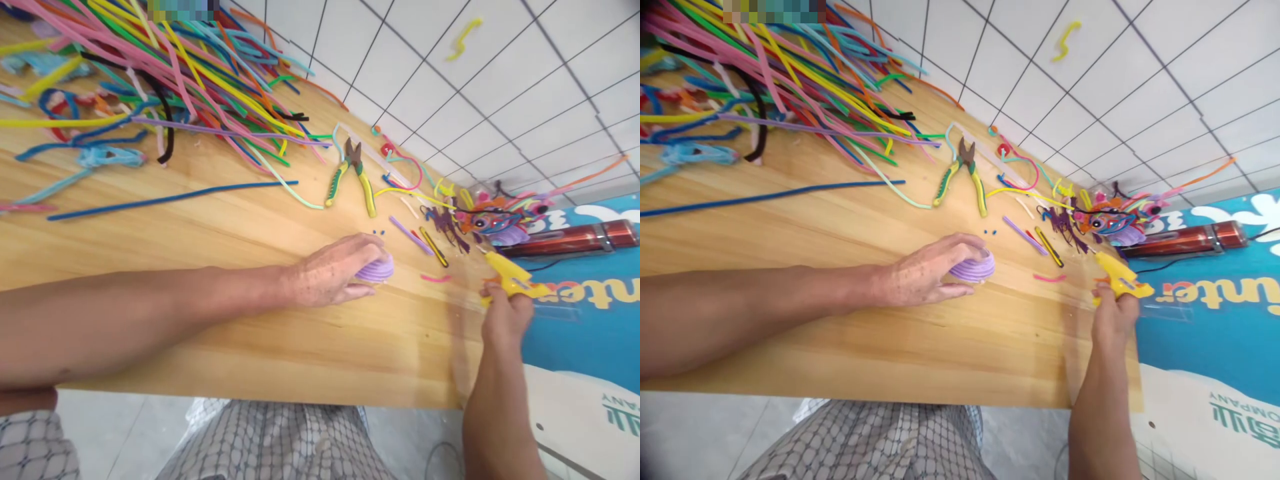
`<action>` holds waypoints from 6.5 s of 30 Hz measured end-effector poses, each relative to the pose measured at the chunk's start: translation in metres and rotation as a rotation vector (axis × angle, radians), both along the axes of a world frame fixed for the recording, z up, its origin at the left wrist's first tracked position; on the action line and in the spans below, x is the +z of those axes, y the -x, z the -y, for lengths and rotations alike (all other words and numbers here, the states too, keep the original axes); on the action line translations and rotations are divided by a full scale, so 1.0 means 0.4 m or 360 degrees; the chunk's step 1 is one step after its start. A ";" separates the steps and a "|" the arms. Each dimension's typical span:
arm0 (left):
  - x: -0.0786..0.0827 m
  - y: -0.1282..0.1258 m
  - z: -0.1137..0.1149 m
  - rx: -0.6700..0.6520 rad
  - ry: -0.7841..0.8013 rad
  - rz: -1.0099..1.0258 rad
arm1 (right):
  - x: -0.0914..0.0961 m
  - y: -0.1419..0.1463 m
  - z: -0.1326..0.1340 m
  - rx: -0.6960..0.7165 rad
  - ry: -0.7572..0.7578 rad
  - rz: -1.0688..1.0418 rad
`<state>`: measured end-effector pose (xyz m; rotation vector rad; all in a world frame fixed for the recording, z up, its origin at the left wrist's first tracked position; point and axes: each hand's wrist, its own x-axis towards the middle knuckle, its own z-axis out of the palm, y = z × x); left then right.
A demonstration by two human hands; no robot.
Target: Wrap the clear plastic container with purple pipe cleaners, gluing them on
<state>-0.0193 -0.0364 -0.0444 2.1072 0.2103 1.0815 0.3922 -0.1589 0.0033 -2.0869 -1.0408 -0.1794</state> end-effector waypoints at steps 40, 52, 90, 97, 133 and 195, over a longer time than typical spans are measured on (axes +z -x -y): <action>0.147 0.084 -0.075 -0.0181 0.0158 -0.0716 | -0.015 0.385 -0.148 0.0867 -0.0160 -0.0310; 0.084 0.058 -0.030 0.0225 0.0163 -0.0635 | -0.044 0.391 -0.134 0.0834 -0.0142 -0.0136; 0.087 0.057 -0.043 0.0048 0.0234 -0.0459 | -0.059 0.416 -0.129 0.0924 -0.0280 0.0445; 0.082 0.057 -0.047 0.0051 0.0219 -0.0450 | -0.056 0.415 -0.129 0.0992 -0.0329 0.0558; 0.080 0.056 -0.047 0.0048 0.0239 -0.0408 | -0.063 0.401 -0.132 0.1022 -0.0092 0.0490; 0.084 0.056 -0.047 0.0074 0.0425 -0.0469 | -0.075 0.402 -0.131 0.0991 -0.0069 0.0532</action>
